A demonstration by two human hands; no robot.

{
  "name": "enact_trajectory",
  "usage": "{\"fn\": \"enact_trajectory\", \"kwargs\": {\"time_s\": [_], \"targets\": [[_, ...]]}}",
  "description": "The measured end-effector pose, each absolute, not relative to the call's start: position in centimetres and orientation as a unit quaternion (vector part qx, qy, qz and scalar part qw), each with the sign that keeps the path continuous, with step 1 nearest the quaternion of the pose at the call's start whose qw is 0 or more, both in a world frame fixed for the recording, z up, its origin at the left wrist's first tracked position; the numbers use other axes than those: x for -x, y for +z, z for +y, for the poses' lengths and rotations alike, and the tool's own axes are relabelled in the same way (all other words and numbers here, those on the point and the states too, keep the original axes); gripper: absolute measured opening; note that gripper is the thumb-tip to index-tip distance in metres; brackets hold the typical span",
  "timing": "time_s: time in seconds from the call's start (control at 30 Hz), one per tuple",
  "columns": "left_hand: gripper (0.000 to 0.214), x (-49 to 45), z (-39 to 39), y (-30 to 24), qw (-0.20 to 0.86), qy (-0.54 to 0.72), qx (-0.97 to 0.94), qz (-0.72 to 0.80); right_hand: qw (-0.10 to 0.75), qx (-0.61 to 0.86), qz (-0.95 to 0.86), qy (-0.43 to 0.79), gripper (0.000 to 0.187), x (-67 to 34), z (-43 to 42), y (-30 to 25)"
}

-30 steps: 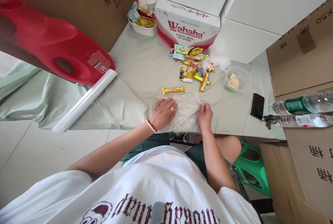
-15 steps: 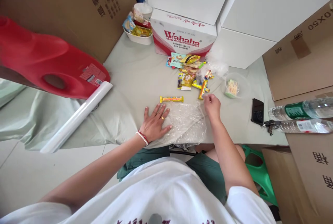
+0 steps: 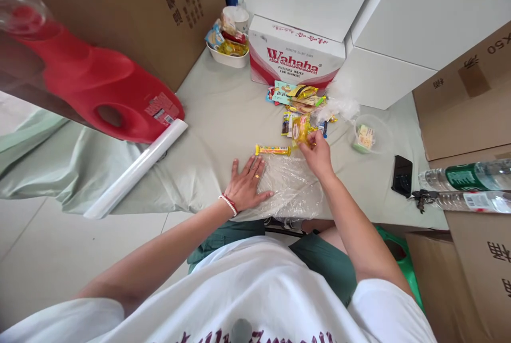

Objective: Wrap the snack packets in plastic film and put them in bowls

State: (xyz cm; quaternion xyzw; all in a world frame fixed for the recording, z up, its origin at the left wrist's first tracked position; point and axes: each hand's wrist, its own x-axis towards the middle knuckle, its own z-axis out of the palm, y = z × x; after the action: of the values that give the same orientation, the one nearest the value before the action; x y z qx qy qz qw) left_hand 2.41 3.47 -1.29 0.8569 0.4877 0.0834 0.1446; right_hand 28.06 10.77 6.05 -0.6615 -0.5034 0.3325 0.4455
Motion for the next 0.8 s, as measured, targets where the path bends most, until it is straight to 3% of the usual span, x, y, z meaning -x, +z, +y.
{"fn": "enact_trajectory", "kwargs": {"time_s": [0.13, 0.23, 0.33, 0.4, 0.5, 0.63, 0.8], "targets": [[0.101, -2.4, 3.5, -1.2, 0.145, 0.086, -0.858, 0.486, 0.192, 0.623, -0.737, 0.180, 0.010, -28.9, 3.5, 5.9], [0.097, -2.3, 3.4, -1.2, 0.141, 0.086, -0.858, 0.486, 0.048, 0.560, -0.809, 0.173, 0.017, -29.0, 0.5, 5.1], [0.094, -2.4, 3.4, -1.2, 0.137, 0.081, -0.861, 0.484, 0.074, 0.529, -0.829, 0.167, 0.023, -29.1, 0.2, 5.5], [0.094, -2.5, 3.4, -1.2, 0.132, 0.077, -0.862, 0.483, 0.105, 0.523, -0.833, 0.146, 0.036, -28.9, 0.9, 5.8], [0.095, -2.5, 3.5, -1.1, 0.130, 0.067, -0.860, 0.489, 0.065, 0.495, -0.856, 0.136, 0.055, -28.1, 2.0, 5.2], [0.093, -1.1, 3.3, -1.1, 0.135, 0.056, -0.841, 0.521, 0.036, 0.507, -0.852, 0.125, 0.051, -27.2, 1.9, 2.8], [0.082, 2.9, 1.3, -0.7, 0.113, 0.114, -0.801, 0.577, 0.120, 0.523, -0.836, 0.116, 0.052, -28.3, -0.7, 2.2]]}}
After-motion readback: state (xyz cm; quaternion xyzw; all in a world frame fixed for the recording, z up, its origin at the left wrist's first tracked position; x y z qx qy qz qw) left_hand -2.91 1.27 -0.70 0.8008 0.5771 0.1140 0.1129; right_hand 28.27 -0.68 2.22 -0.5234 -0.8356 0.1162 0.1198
